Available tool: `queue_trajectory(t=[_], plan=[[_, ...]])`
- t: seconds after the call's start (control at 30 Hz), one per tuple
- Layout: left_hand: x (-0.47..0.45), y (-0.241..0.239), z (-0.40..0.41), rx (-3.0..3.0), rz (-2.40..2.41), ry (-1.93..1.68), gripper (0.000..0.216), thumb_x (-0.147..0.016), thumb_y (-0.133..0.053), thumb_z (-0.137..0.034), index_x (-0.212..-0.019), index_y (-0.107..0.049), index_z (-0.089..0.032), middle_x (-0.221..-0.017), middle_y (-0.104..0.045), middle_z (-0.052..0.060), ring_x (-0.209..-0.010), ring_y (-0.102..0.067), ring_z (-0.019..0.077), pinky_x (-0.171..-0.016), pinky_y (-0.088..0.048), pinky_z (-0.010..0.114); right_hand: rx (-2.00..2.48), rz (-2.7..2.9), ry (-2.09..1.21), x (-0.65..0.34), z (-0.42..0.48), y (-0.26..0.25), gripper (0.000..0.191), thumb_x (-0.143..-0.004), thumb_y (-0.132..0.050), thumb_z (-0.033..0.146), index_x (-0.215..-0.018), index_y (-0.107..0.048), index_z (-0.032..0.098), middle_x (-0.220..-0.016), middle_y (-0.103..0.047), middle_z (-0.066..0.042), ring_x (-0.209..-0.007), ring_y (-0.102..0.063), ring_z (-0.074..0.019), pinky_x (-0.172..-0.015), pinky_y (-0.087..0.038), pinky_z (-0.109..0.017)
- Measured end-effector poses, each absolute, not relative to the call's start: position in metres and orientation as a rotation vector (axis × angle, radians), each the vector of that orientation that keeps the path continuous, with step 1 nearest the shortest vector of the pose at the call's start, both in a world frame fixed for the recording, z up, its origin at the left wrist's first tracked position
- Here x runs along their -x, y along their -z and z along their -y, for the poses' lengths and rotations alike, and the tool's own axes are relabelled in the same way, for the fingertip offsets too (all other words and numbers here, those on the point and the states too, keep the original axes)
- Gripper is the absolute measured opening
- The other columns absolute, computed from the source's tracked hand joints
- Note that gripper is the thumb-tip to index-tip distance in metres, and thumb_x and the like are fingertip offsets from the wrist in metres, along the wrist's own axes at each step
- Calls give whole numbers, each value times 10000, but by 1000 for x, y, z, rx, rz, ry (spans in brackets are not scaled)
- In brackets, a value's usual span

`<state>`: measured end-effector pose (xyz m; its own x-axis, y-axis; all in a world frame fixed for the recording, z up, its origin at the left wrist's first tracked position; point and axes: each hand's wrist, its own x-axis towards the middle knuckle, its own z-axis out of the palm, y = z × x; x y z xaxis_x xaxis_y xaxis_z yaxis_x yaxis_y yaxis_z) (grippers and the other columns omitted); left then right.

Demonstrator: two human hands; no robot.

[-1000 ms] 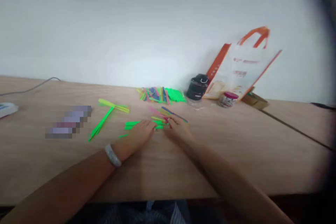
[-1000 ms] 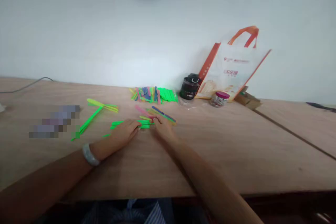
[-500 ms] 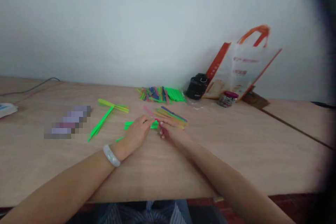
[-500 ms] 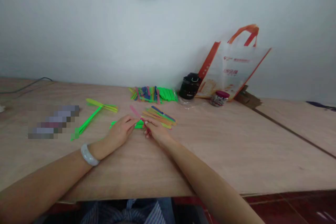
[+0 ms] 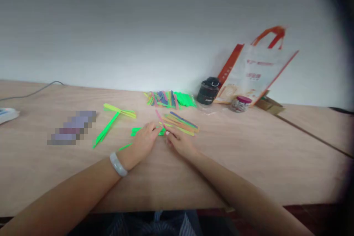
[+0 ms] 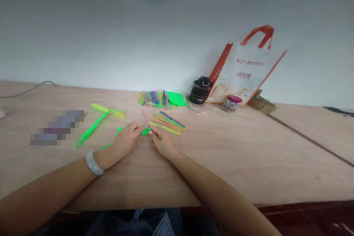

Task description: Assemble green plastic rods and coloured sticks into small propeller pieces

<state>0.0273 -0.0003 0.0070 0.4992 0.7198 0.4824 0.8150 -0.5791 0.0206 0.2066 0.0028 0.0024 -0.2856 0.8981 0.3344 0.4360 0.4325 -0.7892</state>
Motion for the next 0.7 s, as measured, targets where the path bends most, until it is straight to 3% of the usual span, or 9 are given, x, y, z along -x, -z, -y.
queue_trajectory(t=[0.43,0.7], plan=[[-26,-7,0,2472,1226,604,269,-934,-385,-162,-1116,-582,-193,-910,-553,56,-848,-530,178,-728,-465,285,1096,1976,-608,-208,0,-7,337,-871,-447,255,-1138,-650,220,-769,-594,-35,-725,-542,-161,-690,-465,-292],[-24,-3,-3,2515,1229,717,264,-930,-389,-156,-1082,-602,-192,-886,-547,51,-834,-523,172,-731,-463,283,1078,1817,-919,-205,0,-3,352,-866,-459,295,-1163,-632,223,-661,-529,14,-501,-462,-92,-470,-402,-212]])
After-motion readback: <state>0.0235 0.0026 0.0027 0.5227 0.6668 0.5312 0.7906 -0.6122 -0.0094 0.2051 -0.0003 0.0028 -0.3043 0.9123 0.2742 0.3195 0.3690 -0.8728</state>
